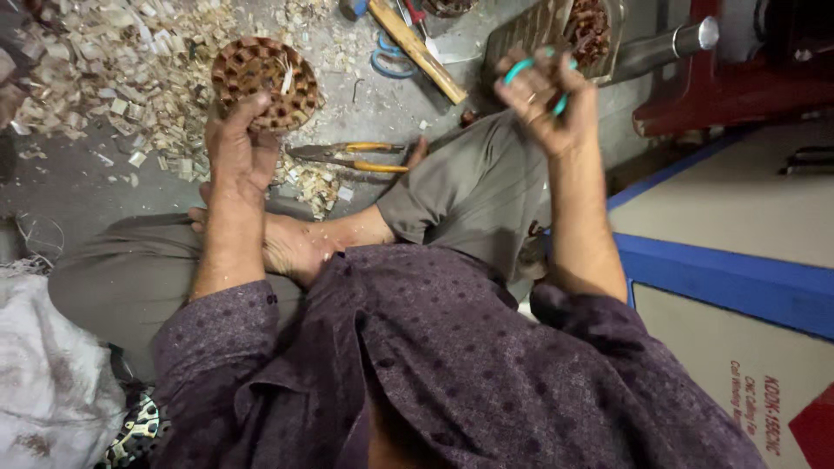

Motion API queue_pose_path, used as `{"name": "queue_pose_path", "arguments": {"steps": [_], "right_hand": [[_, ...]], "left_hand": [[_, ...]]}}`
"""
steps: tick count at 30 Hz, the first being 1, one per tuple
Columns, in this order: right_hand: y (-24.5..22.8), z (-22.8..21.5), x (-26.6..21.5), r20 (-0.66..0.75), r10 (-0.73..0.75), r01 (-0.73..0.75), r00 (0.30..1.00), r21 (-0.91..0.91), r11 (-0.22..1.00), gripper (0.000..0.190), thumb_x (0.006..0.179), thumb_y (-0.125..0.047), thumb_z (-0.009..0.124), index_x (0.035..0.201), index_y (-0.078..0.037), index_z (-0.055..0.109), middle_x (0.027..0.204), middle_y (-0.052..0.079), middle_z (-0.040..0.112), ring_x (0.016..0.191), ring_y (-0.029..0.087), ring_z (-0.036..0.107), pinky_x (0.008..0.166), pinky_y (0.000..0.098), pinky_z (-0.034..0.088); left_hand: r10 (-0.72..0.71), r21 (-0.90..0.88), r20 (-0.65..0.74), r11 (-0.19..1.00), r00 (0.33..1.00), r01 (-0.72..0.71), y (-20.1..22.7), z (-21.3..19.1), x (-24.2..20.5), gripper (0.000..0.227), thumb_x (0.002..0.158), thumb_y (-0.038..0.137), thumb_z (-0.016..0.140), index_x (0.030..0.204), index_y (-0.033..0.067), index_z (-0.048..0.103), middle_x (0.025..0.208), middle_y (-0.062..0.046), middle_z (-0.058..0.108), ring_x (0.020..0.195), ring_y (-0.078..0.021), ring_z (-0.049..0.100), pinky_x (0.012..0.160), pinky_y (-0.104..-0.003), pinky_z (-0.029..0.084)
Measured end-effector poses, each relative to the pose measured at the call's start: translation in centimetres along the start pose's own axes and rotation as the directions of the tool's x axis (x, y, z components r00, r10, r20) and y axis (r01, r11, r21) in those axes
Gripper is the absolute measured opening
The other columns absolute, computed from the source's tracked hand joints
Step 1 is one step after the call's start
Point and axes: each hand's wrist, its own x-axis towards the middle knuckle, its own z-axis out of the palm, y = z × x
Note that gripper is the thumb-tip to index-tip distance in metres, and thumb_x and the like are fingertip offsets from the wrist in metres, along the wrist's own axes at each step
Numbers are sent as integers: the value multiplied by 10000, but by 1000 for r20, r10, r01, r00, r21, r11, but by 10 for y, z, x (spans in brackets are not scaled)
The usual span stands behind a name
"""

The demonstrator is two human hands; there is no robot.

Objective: The person sits on the floor and uses pliers to trim small protrusions from the edges of a circular wooden disc with multiple holes. They rotate the disc and repeatedly use the pliers to remove material, creating wood shavings on the floor.

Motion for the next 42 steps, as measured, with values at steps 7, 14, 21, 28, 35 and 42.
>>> {"name": "queue_pose_path", "arguments": {"steps": [7, 14, 21, 28, 35, 42], "right_hand": [[108, 26, -36, 85, 165, -111, 983, -442, 890, 343, 996, -338, 684, 1143, -30, 649, 1139, 161, 715, 988, 323, 722, 879, 428, 609], [161, 69, -33, 471, 185, 407, 862, -862, 301, 394, 1087, -368, 660, 960, 5, 641, 866, 8, 553, 849, 98, 493, 839, 305, 432], [160, 88, -27, 296, 243, 228, 924, -935, 272, 395, 1010, -412, 652, 963, -22, 694, 753, -32, 650, 721, 74, 553, 647, 299, 495], [155, 100, -28, 309, 112, 318, 944, -946, -68, 439, 992, -429, 706, 920, 4, 690, 689, 137, 602, 634, 197, 550, 600, 404, 458], [163, 75, -20, 231, 259, 190, 938, -966, 174, 475, 1013, -477, 632, 832, -40, 667, 689, 148, 653, 582, 265, 625, 563, 427, 507], [197, 46, -22, 717, 542, -547, 438, -265, 794, 426, 1077, -456, 572, 938, -62, 654, 987, 166, 740, 796, 283, 741, 638, 374, 620]], "left_hand": [[-86, -260, 123, 959, 989, 116, -10, -10, 11, 614, 849, 271, 859, 1364, 48, 609, 1312, -109, 690, 1224, -300, 673, 1094, -498, 577], [-78, -125, -137, 990, 988, 60, -14, -5, 9, 602, 792, 229, 891, 1310, 69, 629, 1187, -112, 722, 1072, -289, 722, 826, -476, 652], [-34, -119, -86, 993, 996, 24, -4, 9, -5, 573, 790, 119, 861, 1308, 88, 618, 1167, -81, 715, 1053, -268, 716, 775, -472, 660], [-71, 65, -135, 995, 988, 80, -8, 11, -13, 589, 816, 138, 846, 1347, 98, 595, 1154, -64, 720, 1040, -217, 709, 654, -386, 575], [-104, 2, -120, 994, 987, 105, -11, 12, -8, 830, 671, 34, 922, 1360, 156, 476, 1230, -139, 713, 1186, -297, 672, 973, -452, 612], [-97, -108, 229, 986, 969, 124, 2, 14, -18, 722, 710, 82, 912, 1347, 59, 573, 1234, -122, 689, 1213, -326, 647, 999, -570, 603]]}}
